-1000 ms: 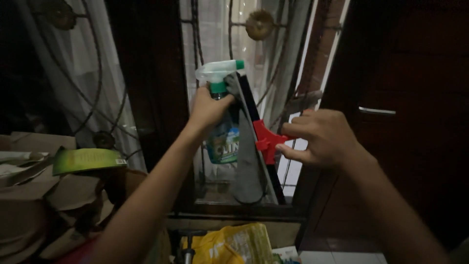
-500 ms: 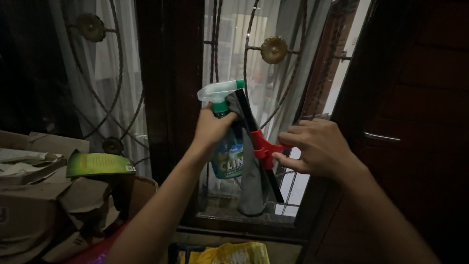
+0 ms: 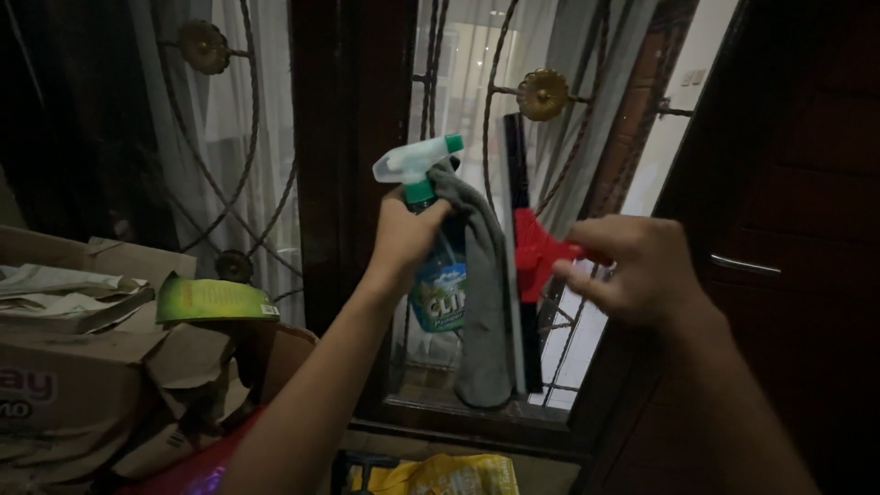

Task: The person is cleaning a glass window using a spray bottle, a squeegee, and a cloth.

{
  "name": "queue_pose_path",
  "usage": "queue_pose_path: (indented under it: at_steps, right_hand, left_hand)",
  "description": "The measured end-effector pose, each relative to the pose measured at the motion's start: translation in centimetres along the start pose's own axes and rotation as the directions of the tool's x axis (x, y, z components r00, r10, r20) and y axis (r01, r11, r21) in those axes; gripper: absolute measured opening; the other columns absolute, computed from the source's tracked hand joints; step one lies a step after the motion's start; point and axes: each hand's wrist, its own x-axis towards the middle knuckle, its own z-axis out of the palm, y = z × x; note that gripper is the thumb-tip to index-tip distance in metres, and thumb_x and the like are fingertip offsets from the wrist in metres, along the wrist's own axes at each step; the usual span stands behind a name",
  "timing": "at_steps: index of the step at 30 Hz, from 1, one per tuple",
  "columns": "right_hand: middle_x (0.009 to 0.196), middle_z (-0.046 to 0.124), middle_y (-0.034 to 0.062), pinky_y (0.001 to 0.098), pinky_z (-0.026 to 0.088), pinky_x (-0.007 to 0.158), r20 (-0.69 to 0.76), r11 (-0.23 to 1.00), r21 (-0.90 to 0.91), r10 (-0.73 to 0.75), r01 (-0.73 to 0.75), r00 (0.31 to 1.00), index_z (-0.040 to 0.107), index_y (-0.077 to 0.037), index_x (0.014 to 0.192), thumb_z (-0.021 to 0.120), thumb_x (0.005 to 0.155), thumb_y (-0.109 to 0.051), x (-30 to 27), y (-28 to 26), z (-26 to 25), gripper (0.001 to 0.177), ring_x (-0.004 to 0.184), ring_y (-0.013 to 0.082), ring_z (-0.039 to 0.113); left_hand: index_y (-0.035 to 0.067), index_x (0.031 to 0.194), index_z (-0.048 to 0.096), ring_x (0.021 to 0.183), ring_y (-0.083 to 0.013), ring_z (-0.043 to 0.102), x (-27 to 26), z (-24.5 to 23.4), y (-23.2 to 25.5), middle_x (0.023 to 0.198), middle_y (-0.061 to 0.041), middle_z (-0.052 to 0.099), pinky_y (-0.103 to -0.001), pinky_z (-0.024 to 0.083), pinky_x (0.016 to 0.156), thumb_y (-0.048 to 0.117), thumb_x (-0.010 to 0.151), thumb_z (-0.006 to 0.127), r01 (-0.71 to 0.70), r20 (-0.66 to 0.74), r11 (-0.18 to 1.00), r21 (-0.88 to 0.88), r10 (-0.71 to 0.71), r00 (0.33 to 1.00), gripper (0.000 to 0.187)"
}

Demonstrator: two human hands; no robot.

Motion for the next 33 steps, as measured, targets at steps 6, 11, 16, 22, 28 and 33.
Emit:
queue_pose_path:
  at_steps: [6, 11, 16, 22, 28, 33]
  right_hand:
    - [0.057, 0.063, 0.0091, 0.0402, 0.049, 0.054, 0.27, 0.953, 0.051, 0.276, -0.3, 0.922, 0.069, -0.01, 0.079, 0.059, 0.085, -0.06, 1.4, -1.0, 0.0, 0.052, 0.052, 0.0254, 0.063]
    - [0.054, 0.06, 0.0072, 0.0387, 0.047, 0.052, 0.27, 0.935, 0.179, 0.254, -0.307, 0.929, 0.07, -0.013, 0.082, 0.052, 0.09, -0.06, 2.1, -1.6, 0.4, 0.051, 0.049, 0.0219, 0.06]
    - [0.056, 0.058, 0.0041, 0.0365, 0.044, 0.051, 0.245, 0.927, 0.183, 0.28, -0.328, 0.928, 0.068, -0.014, 0.081, 0.047, 0.097, -0.059, 2.8, 0.6, 2.2, 0.052, 0.047, 0.0191, 0.053]
    - [0.063, 0.058, 0.0049, 0.0356, 0.041, 0.049, 0.177, 0.924, 0.227, 0.272, -0.308, 0.946, 0.069, -0.015, 0.088, 0.046, 0.1, -0.058, 4.1, 2.1, 2.9, 0.05, 0.05, 0.0175, 0.049]
    - [0.062, 0.059, 0.0049, 0.0371, 0.042, 0.051, 0.13, 0.92, 0.196, 0.318, -0.339, 0.939, 0.067, -0.013, 0.087, 0.047, 0.102, -0.057, 5.4, 2.8, 3.5, 0.05, 0.05, 0.0192, 0.052]
    - [0.062, 0.058, 0.0072, 0.0398, 0.041, 0.055, 0.052, 0.918, 0.245, 0.308, -0.311, 0.95, 0.066, -0.012, 0.087, 0.051, 0.103, -0.057, 6.7, 3.0, 3.7, 0.05, 0.054, 0.022, 0.057]
  left_hand:
    - [-0.002, 0.103, 0.071, 0.079, -0.0161, 0.074, -1.2, 0.9, 1.5, 0.092, -0.007, 0.076, -0.03, 0.059, 0.072, 0.012, 0.083, 0.076, -0.183, -0.011, 0.983, 0.001, 0.183, 0.983, 0.024]
    - [-0.004, 0.107, 0.07, 0.079, -0.0162, 0.075, -1.8, 1.1, 2.0, 0.094, -0.008, 0.076, -0.029, 0.06, 0.071, 0.01, 0.084, 0.074, -0.167, 0.006, 0.985, -0.032, 0.167, 0.986, 0.027]
    - [-0.003, 0.112, 0.065, 0.079, -0.0164, 0.076, -2.2, 0.9, 2.4, 0.095, -0.01, 0.075, -0.029, 0.062, 0.071, 0.012, 0.084, 0.074, -0.075, 0.047, 0.997, -0.017, 0.076, 0.996, 0.033]
    - [-0.003, 0.115, 0.063, 0.085, -0.0173, 0.075, -2.1, 0.6, 1.8, 0.098, -0.011, 0.074, -0.031, 0.063, 0.077, 0.014, 0.086, 0.072, -0.064, 0.159, 0.99, -0.125, 0.083, 0.984, 0.035]
    - [-0.003, 0.114, 0.065, 0.087, -0.0188, 0.074, -1.5, 0.0, 1.1, 0.1, -0.011, 0.074, -0.034, 0.061, 0.082, 0.018, 0.085, 0.075, -0.015, 0.214, 0.973, -0.23, 0.066, 0.975, 0.037]
    - [-0.001, 0.117, 0.067, 0.096, -0.0181, 0.074, -1.1, -0.9, 0.1, 0.105, -0.009, 0.074, -0.034, 0.06, 0.091, 0.022, 0.092, 0.072, -0.044, 0.311, 0.967, -0.25, 0.123, 0.942, 0.034]
